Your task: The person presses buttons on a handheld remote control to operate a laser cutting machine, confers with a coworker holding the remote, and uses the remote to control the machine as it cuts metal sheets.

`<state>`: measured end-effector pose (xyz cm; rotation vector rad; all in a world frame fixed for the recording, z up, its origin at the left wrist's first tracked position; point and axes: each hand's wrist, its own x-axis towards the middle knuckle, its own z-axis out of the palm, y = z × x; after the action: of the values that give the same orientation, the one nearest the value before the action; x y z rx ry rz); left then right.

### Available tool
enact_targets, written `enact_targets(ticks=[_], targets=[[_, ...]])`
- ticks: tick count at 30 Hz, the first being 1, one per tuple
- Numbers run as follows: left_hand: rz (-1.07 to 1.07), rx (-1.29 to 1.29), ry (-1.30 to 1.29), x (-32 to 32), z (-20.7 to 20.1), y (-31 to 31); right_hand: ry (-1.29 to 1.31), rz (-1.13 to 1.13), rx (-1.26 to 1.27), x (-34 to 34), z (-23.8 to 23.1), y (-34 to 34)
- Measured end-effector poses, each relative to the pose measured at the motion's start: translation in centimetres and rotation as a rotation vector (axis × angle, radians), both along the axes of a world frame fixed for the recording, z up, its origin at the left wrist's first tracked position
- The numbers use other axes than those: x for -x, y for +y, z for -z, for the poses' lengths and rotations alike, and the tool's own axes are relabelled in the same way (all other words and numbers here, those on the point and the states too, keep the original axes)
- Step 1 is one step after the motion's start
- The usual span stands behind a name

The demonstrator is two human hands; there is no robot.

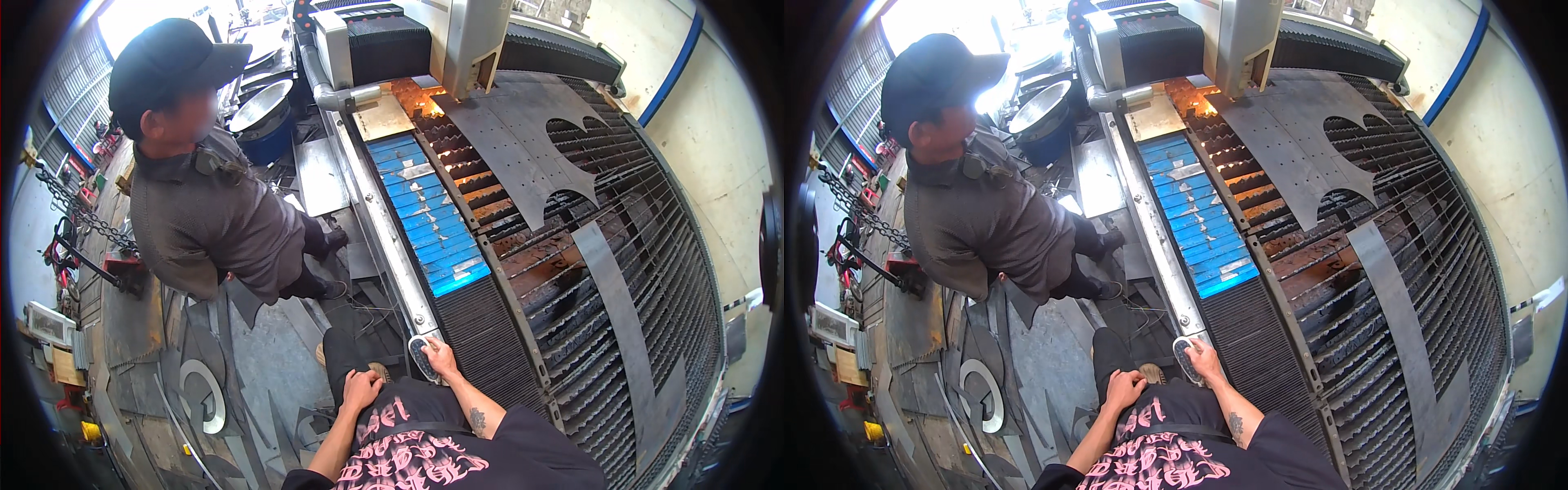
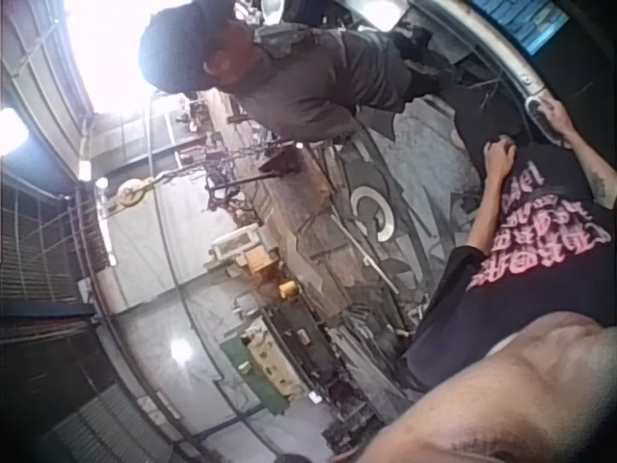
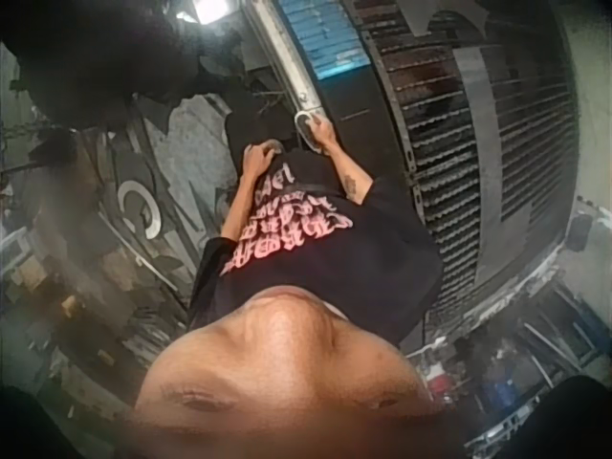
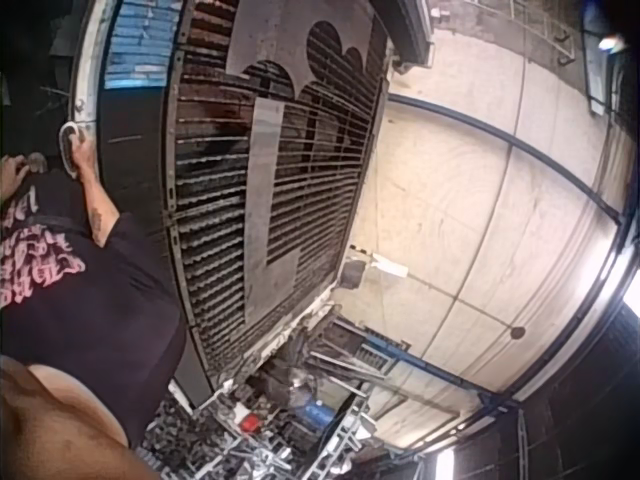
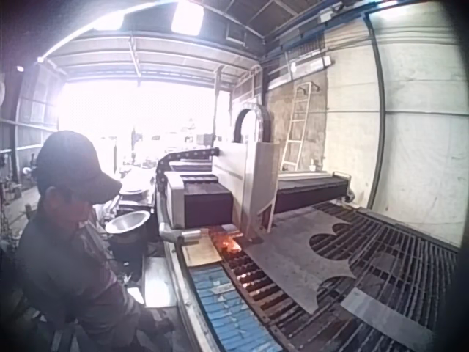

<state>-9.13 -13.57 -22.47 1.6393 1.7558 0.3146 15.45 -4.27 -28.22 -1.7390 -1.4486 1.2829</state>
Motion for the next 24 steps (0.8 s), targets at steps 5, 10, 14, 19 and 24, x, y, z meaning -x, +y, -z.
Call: enact_targets(ticks=[5, 10, 14, 19, 24], targets=[[-0.001, 0.008, 0.001, 0.0, 0.1, 0.0, 0.043, 0.012, 0.003, 0.0, 0.1, -0.1], [-0.003, 0.002, 0.010, 0.0, 0.4, -0.1, 0.052, 0.008, -0.013, 0.0, 0.5, -0.2], [-0.003, 0.011, 0.012, 0.0, 0.3, -0.1, 0.006, -0.004, -0.012, -0.1, 1.3, -0.1], [-0.001, 0.006, 0.015, 0.0, 0.3, -0.1, 0.020, 0.003, -0.008, -0.1, 0.5, 0.0], [-0.007, 0.005, 0.018, 0.1, 0.3, 0.0, 0.029, 0.001, 0.011, 0.2, -0.9, 0.1]])
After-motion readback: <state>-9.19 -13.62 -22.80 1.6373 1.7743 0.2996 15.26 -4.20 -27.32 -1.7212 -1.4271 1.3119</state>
